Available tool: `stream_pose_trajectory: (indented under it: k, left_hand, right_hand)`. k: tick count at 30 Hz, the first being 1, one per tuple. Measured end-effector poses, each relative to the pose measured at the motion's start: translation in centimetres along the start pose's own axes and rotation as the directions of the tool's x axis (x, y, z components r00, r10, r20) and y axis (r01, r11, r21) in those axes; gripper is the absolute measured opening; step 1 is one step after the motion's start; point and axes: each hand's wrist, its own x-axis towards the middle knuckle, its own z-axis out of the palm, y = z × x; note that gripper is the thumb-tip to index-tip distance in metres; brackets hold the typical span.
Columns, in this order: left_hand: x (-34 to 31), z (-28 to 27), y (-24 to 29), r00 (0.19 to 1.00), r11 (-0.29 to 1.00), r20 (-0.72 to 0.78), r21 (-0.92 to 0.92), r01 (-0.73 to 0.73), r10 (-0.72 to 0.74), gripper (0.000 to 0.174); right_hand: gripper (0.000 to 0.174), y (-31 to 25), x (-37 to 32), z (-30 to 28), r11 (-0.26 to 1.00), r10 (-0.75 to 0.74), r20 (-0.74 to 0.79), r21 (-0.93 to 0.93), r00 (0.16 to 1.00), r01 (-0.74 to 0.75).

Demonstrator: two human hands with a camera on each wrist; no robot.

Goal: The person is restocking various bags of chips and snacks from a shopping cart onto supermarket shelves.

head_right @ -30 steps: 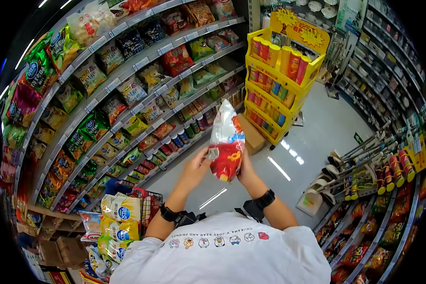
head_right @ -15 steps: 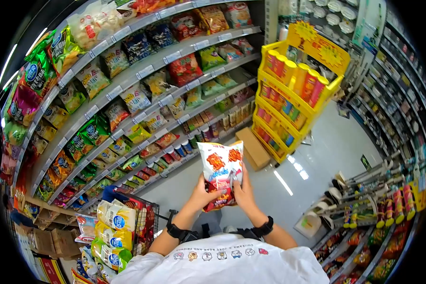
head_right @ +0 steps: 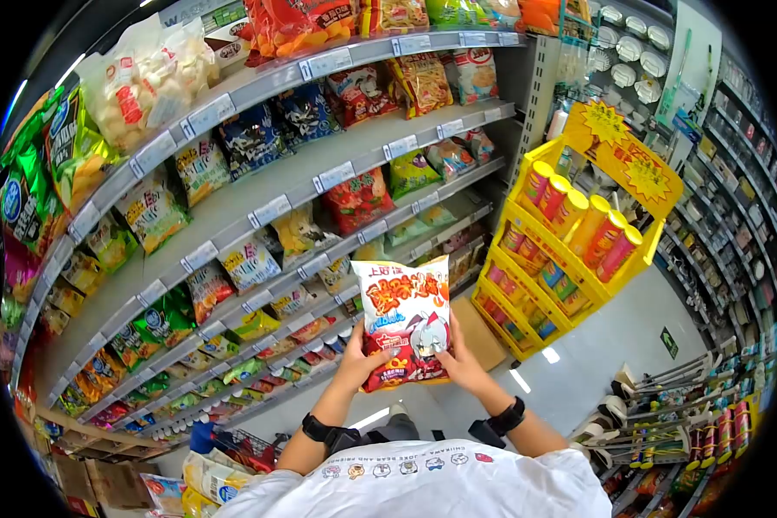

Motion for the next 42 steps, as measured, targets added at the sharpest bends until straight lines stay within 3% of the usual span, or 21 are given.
stream_pose_trajectory:
  k: [3,5,9,12,15,16,17,19,21,23,26,27,31,32,34,35,36,37,39,40,42]
  left_hand:
    - [3.3,-1.2,2.2,1.000,0.997,-0.028,-0.073,-0.017,0.015,0.074]
    - [5.3,-2.0,3.2,0.998,0.996,0.007,0.058,-0.067,0.067,0.073]
    - [9.4,-2.5,6.5,0.996,0.906,0.033,0.414,-0.091,0.085,0.079]
    - [13.2,-1.9,8.0,0.998,0.870,0.027,0.489,-0.070,0.065,0.084]
    - [17.6,0.0,10.6,0.980,0.882,0.033,0.431,-0.193,0.198,0.087]
    - [19.7,-0.2,10.5,0.936,0.781,0.098,0.526,-0.337,0.338,0.093]
    - [21.4,0.4,10.9,0.935,0.816,0.067,0.469,-0.337,0.348,0.091]
    - [25.4,0.2,11.1,0.907,0.741,0.062,0.555,-0.378,0.416,0.088]
    - [28.6,2.1,13.1,0.908,0.793,-0.046,0.507,-0.337,0.416,0.081]
    - [32.4,2.3,13.4,0.864,0.768,-0.089,0.509,-0.388,0.495,0.078]
    - [36.2,1.8,14.4,0.834,0.633,-0.114,0.708,-0.313,0.540,0.075]
    - [37.3,1.6,14.6,0.827,0.593,-0.126,0.756,-0.277,0.547,0.077]
    - [41.7,0.6,13.8,0.760,0.655,-0.204,0.668,-0.353,0.617,0.079]
    - [42.8,0.2,13.7,0.727,0.537,-0.144,0.771,-0.343,0.671,0.077]
    - [44.4,-0.6,13.3,0.673,0.270,-0.010,0.920,-0.284,0.739,0.073]
    - [44.7,-0.6,13.3,0.721,0.225,-0.001,0.950,-0.215,0.693,0.070]
    - [44.8,-0.5,13.4,0.766,0.172,0.002,0.974,-0.147,0.643,0.067]
    - [44.8,-0.6,13.4,0.807,0.110,0.003,0.990,-0.084,0.590,0.064]
    - [45.1,-0.6,13.2,0.796,0.162,-0.025,0.982,-0.092,0.605,0.054]
    - [45.1,-0.8,13.0,0.795,0.168,-0.039,0.983,-0.080,0.606,0.053]
    - [45.1,-0.5,12.6,0.755,0.111,-0.035,0.993,-0.051,0.655,0.051]
  right_hand:
    - [0.082,-1.5,5.2,-0.8,0.996,0.053,0.052,-0.080,0.997,-0.048]
    - [0.081,-2.6,7.5,-0.7,0.989,0.103,-0.002,-0.107,0.995,-0.102]
    - [0.083,-3.4,13.1,-2.1,0.990,0.089,-0.008,0.111,0.996,-0.088]
    - [0.081,-4.7,18.4,-5.0,0.993,-0.108,-0.016,0.050,0.994,0.109]
    - [0.078,-7.7,24.2,-8.6,0.987,-0.153,0.004,0.048,0.988,0.153]
    - [0.077,-8.7,26.5,-10.0,0.983,-0.181,0.019,-0.013,0.983,0.181]
    - [0.076,-10.4,28.6,-11.0,0.980,-0.196,0.066,0.053,0.978,0.193]
    - [0.074,-12.0,33.2,-13.0,0.963,-0.263,0.055,-0.041,0.963,0.266]
    - [0.072,-14.3,37.5,-14.3,0.942,-0.285,0.078,-0.163,0.955,0.294]
    - [0.072,-15.0,42.1,-15.3,0.930,-0.355,0.147,-0.042,0.923,0.364]
    - [0.075,-15.6,48.4,-16.2,0.914,-0.374,0.232,-0.071,0.898,0.399]
    - [0.080,-15.1,50.6,-16.3,0.858,-0.465,0.239,-0.117,0.852,0.501]
    - [0.085,-14.2,55.6,-16.7,0.672,-0.615,0.265,-0.317,0.742,0.670]
    - [0.086,-13.8,56.7,-16.8,0.613,-0.659,0.278,-0.340,0.699,0.713]
    - [0.085,-13.5,57.3,-17.1,0.621,-0.565,0.294,-0.463,0.771,0.632]
    - [0.084,-13.7,56.9,-16.9,0.621,-0.512,0.296,-0.521,0.806,0.585]
    - [0.083,-14.0,56.2,-16.6,0.459,-0.442,0.276,-0.748,0.853,0.479]
    - [0.082,-13.3,56.2,-16.6,0.380,-0.515,0.281,-0.772,0.810,0.509]
    - [0.080,-12.0,56.7,-16.7,0.205,-0.655,0.303,-0.811,0.692,0.549]
    - [0.071,-13.6,55.3,-16.8,0.211,-0.641,0.310,-0.809,0.702,0.549]
    - [0.057,-14.6,54.1,-17.2,0.138,-0.695,0.335,-0.806,0.636,0.576]
